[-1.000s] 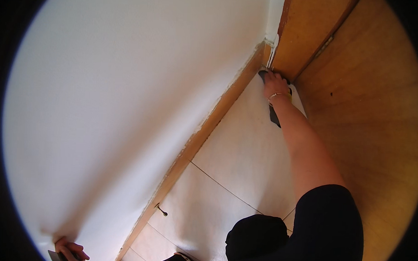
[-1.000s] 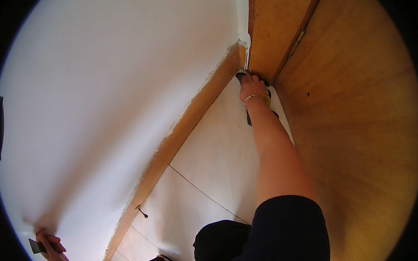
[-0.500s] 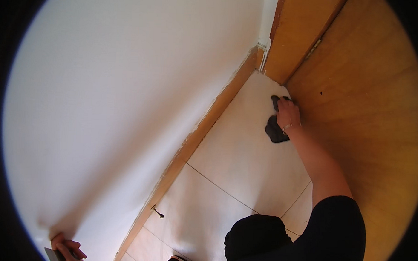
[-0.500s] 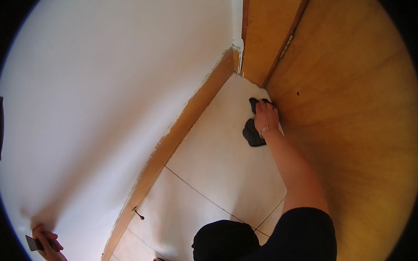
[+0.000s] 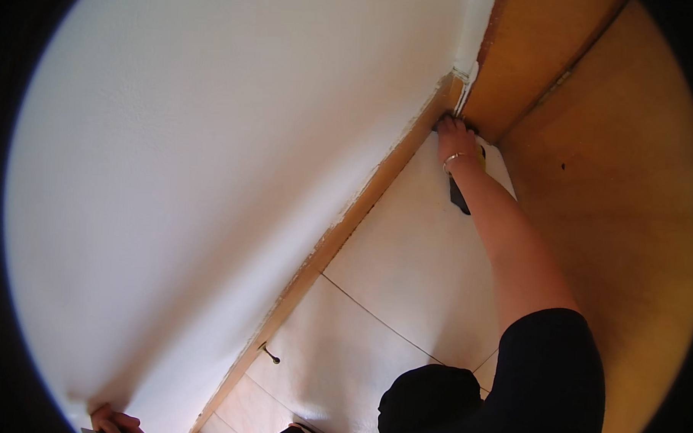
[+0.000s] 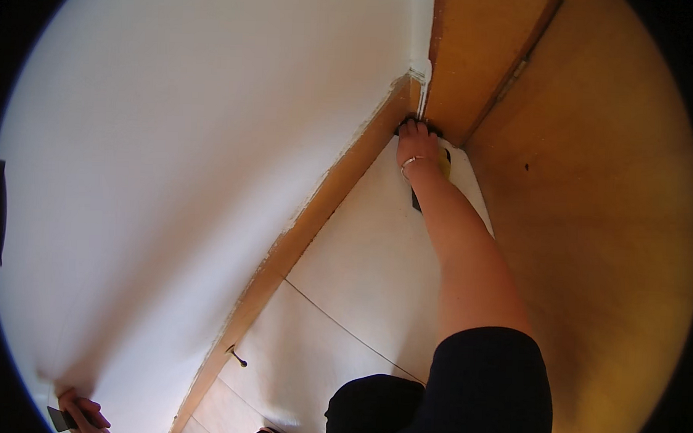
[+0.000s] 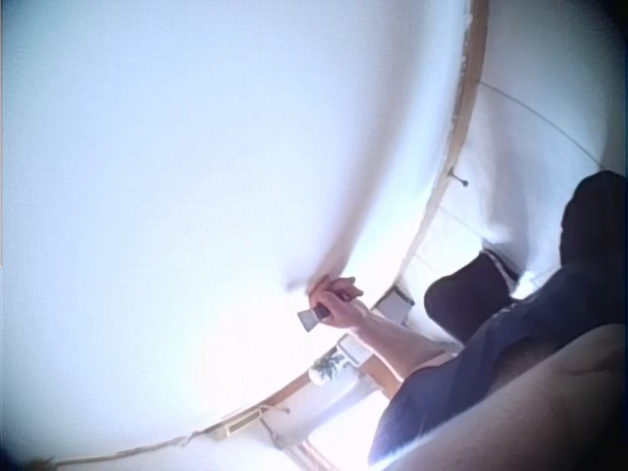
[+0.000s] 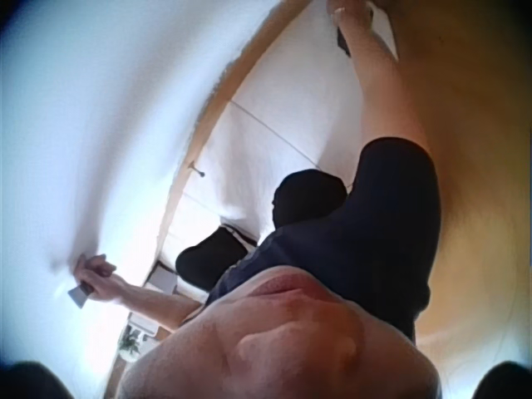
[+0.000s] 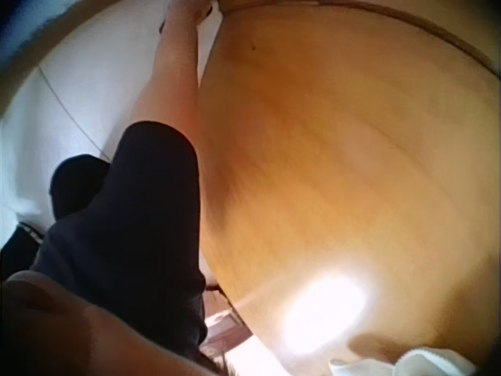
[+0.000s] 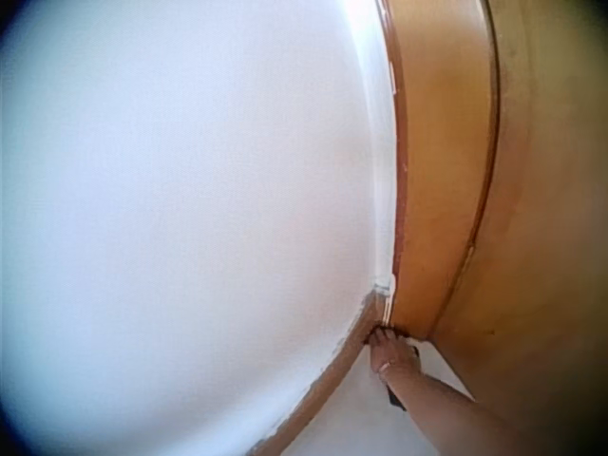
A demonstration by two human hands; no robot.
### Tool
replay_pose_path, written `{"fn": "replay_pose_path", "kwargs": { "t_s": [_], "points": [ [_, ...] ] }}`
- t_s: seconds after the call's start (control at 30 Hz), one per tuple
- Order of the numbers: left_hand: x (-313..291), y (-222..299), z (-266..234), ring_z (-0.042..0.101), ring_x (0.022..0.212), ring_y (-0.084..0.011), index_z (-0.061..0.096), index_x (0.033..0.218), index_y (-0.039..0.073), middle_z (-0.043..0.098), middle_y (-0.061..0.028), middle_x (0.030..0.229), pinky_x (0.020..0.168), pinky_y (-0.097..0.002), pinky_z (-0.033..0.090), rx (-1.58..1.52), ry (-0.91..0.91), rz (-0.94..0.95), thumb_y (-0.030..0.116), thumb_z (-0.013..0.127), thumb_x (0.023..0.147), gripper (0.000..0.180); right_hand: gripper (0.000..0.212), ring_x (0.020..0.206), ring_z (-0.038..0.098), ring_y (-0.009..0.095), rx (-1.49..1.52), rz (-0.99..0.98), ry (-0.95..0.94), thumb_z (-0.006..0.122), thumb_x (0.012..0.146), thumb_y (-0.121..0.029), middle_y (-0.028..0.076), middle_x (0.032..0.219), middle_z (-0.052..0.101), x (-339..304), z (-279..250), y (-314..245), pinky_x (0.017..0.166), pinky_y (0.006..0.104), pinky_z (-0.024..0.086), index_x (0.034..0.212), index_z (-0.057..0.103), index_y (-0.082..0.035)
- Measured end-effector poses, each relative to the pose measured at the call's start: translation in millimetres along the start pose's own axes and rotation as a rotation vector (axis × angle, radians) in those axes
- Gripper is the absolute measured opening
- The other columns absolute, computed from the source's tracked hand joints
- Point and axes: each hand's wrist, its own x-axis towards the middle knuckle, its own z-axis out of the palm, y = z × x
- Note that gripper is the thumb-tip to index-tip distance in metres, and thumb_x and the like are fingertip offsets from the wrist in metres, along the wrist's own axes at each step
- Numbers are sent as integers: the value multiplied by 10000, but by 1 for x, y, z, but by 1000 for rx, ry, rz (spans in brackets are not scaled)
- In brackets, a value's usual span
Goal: The person kneels and wipes the wooden baseboard along the wall with a cloth, then uses a scraper to remove residue from the baseboard and floor. The person continues alternating between wiping and scraping along the baseboard.
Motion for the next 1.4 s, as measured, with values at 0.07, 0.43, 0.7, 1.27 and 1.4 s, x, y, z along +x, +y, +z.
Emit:
{"fn": "replay_pose_path", "kwargs": {
  "t_s": [0.07, 0.43, 0.7, 1.27, 1.4],
  "points": [
    [0, 0, -1, 312, 339, -48, 580, 900, 14, 557, -62, 521, 304, -191, 207, 10, 9, -18, 250, 434, 931, 279, 347, 1194, 403, 226, -33, 51, -191, 389, 862, -138, 43, 1291, 468, 11, -27, -9, 937, 411, 348, 1176, 530, -91],
    [1, -2, 0, 333, 348, -74, 570, 940, -3, 576, -79, 566, 343, -190, 210, -50, -57, 23, 285, 443, 936, 315, 330, 1151, 431, 200, 63, -373, -224, 411, 814, -73, 37, 1269, 486, -35, -25, -8, 952, 419, 326, 1097, 579, -92],
    [-3, -6, -2, 340, 367, -62, 566, 945, -16, 535, -61, 534, 363, -186, 245, -72, -34, -34, 289, 457, 935, 324, 385, 1168, 419, 229, -64, -124, -187, 428, 820, -132, 36, 1279, 460, -4, -25, 2, 929, 422, 359, 1198, 489, -92],
    [-6, -17, -11, 316, 348, -38, 586, 999, 27, 557, -45, 576, 343, -176, 196, -11, -21, 14, 227, 425, 949, 261, 444, 1288, 273, 232, -62, -369, -274, 351, 879, -221, 67, 1416, 312, -165, 6, -155, 910, 465, 316, 1299, 426, -98],
    [-7, -23, -1, 341, 395, -30, 581, 1053, 29, 577, -39, 629, 368, -171, 214, -121, -106, 20, 227, 420, 954, 273, 415, 1257, 326, 211, 30, -750, -441, 405, 841, -183, 29, 1399, 350, -221, -15, -192, 894, 439, 348, 1244, 482, -121]
  ]
}}
